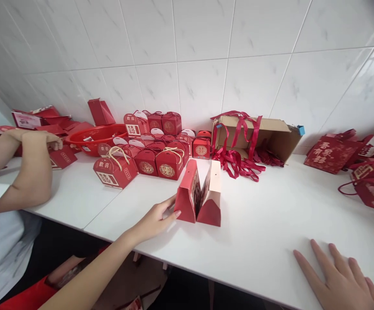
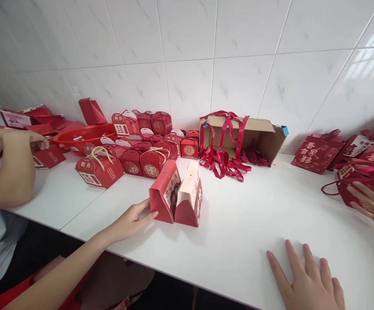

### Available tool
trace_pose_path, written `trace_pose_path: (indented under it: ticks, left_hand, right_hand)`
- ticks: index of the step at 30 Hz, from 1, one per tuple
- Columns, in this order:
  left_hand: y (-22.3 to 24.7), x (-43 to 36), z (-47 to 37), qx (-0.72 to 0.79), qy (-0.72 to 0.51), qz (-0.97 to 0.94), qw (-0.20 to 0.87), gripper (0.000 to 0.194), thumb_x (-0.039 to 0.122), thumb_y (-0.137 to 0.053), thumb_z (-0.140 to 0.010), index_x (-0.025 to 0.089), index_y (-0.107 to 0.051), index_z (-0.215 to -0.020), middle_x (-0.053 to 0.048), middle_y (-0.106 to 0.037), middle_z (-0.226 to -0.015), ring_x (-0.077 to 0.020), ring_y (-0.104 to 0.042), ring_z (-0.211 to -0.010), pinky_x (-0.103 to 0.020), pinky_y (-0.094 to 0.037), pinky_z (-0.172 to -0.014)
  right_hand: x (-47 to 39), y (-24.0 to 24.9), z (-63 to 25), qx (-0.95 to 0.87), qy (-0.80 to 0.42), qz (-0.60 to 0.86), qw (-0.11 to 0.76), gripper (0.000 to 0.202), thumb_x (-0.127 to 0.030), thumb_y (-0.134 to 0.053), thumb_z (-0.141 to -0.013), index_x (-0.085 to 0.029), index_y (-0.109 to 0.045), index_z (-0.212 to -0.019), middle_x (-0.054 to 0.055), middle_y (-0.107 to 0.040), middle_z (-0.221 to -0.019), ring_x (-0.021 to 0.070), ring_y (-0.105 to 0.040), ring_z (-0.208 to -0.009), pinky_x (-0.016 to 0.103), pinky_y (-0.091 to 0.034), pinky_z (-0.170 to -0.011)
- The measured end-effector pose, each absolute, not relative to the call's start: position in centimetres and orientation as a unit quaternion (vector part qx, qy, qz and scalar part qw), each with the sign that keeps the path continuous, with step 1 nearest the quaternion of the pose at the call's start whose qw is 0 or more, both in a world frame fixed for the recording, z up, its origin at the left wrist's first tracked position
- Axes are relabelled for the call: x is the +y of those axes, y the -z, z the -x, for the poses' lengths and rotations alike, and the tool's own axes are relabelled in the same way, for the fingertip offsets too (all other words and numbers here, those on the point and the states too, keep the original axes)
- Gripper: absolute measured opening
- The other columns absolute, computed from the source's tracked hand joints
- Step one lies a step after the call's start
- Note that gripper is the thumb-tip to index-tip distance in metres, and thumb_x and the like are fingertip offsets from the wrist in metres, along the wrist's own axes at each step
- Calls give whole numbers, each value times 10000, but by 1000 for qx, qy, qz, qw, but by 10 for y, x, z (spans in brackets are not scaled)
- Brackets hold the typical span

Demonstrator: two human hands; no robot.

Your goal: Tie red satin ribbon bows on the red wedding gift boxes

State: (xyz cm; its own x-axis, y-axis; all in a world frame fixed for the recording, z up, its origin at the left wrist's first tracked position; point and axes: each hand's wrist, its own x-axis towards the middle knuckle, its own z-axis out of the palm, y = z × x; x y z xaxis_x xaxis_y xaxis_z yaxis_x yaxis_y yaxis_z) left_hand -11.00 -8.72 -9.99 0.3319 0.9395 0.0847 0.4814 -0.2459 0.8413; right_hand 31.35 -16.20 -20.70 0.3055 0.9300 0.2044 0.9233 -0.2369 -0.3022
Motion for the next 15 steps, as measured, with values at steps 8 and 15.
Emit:
trace_pose_path:
  ticks: [8, 15]
  left_hand:
    - [96, -86, 87, 469, -264, -786, 304, 511, 288, -486, -889, 224, -404, -1390, -81, -498, -1385, -274, -458, -1269, -382, -398, -1043]
    - [92, -78, 58, 437, -224, -819, 297, 518, 226, -487, -867, 246, -405, -1378, -69, -467, -1404, -255, -440, -1277, -368, -393, -1038]
  right_hand:
    - [-158, 197, -287, -600, 29, 770, 215, 513, -533, -298, -885, -263, -605, -1195, 72, -510, -1356, 414, -377, -1294, 666, -345, -965]
    - [-166, 179, -250, -620, -38, 668, 409, 297, -429, -507, -845, -260, -655, -1039, 72, -597, -1139, 235, -625, -976, 355, -562, -772]
